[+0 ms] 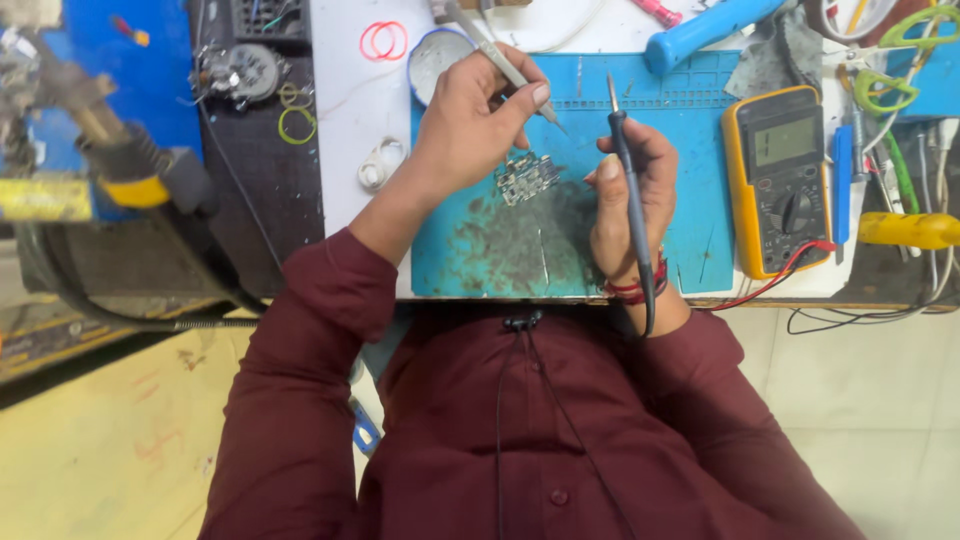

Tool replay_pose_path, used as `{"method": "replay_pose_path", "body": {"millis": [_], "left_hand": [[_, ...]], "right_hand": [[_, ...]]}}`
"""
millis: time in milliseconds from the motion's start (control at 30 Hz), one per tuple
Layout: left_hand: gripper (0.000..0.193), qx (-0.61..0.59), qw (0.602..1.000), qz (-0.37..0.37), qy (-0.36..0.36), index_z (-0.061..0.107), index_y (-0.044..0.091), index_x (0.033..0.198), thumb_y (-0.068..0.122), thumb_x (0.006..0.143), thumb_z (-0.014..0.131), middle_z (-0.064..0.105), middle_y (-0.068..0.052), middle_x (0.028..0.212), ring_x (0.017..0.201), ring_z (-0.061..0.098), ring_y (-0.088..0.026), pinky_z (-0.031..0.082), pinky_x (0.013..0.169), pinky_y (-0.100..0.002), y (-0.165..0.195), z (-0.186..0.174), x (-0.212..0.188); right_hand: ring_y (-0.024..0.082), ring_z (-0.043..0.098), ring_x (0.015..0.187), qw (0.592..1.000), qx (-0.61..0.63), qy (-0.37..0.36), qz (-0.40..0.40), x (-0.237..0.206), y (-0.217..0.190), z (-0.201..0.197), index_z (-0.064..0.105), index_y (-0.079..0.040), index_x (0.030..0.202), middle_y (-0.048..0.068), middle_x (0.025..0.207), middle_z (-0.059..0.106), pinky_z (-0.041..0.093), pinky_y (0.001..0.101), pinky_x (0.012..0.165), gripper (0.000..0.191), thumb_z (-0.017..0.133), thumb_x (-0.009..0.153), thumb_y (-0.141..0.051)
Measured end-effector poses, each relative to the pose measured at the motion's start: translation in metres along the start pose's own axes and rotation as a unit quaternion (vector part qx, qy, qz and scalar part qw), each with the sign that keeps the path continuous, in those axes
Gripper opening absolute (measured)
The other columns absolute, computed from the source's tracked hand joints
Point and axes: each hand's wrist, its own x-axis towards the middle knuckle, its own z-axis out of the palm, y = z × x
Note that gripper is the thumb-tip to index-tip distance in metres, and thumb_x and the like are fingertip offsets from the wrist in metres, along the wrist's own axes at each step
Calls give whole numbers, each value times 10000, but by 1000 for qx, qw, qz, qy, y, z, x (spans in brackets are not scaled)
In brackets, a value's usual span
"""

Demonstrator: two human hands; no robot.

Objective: The person uses a soldering iron and tweezers to apply solder to several points on a small circuit board. The board is held steady with tweezers while the soldering iron is applied to specific components. The person repeatedly repositions the board and applies solder to different areas.

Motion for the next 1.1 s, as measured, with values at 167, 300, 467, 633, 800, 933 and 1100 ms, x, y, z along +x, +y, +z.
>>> {"method": "replay_pose_path", "body": {"millis": [167,300,467,633,800,933,1100], "left_hand": [[90,1,1000,-9,-11,633,11,1053,81,1029,683,695,-26,853,611,619,-61,516,551,-238,-7,2,-13],[87,50,998,-34,-33,639,19,1024,84,1001,693,709,-24,821,581,632,-53,502,514,-239,-7,1,-16],[74,67,995,-42,-58,625,20,1001,75,996,674,718,-28,795,578,642,-83,492,518,-254,-6,1,-14],[66,15,996,52,-76,600,12,1045,40,1029,658,711,-50,884,841,734,-122,587,741,-281,-13,3,-14],[104,91,989,58,-101,619,12,1004,60,983,709,700,-60,817,723,671,-138,517,645,-290,-8,2,-14],[98,108,987,50,-109,629,22,986,66,963,713,695,-55,793,677,645,-143,495,624,-294,0,2,-13],[96,112,986,46,-114,623,31,989,76,971,706,691,-50,796,660,619,-135,486,613,-294,3,1,-14]], "right_hand": [[70,546,933,1000,-22,12,-6,-5,-5,-1,566,-11,1290,64,1105,628,473,228,833,214,681,1115,-56],[58,575,809,999,1,11,51,-5,-7,-5,615,-14,1134,20,932,661,469,225,726,123,706,1052,-4],[47,595,808,996,-35,-14,77,-5,-16,-21,640,-5,1094,10,912,676,482,219,743,123,716,1000,16],[29,562,743,992,-66,-47,93,-18,-24,-36,633,-5,1016,0,859,659,441,203,671,121,748,978,10],[24,561,663,986,-142,-80,34,-20,-25,-34,637,-5,958,-2,798,663,437,196,618,127,764,959,0],[18,530,618,982,-169,-79,28,-17,-29,-30,644,-14,930,-7,751,641,406,195,583,126,770,942,-12],[12,518,595,981,-173,-85,23,-16,-32,-30,642,-20,931,-11,747,636,396,187,565,127,768,946,-16]]}}
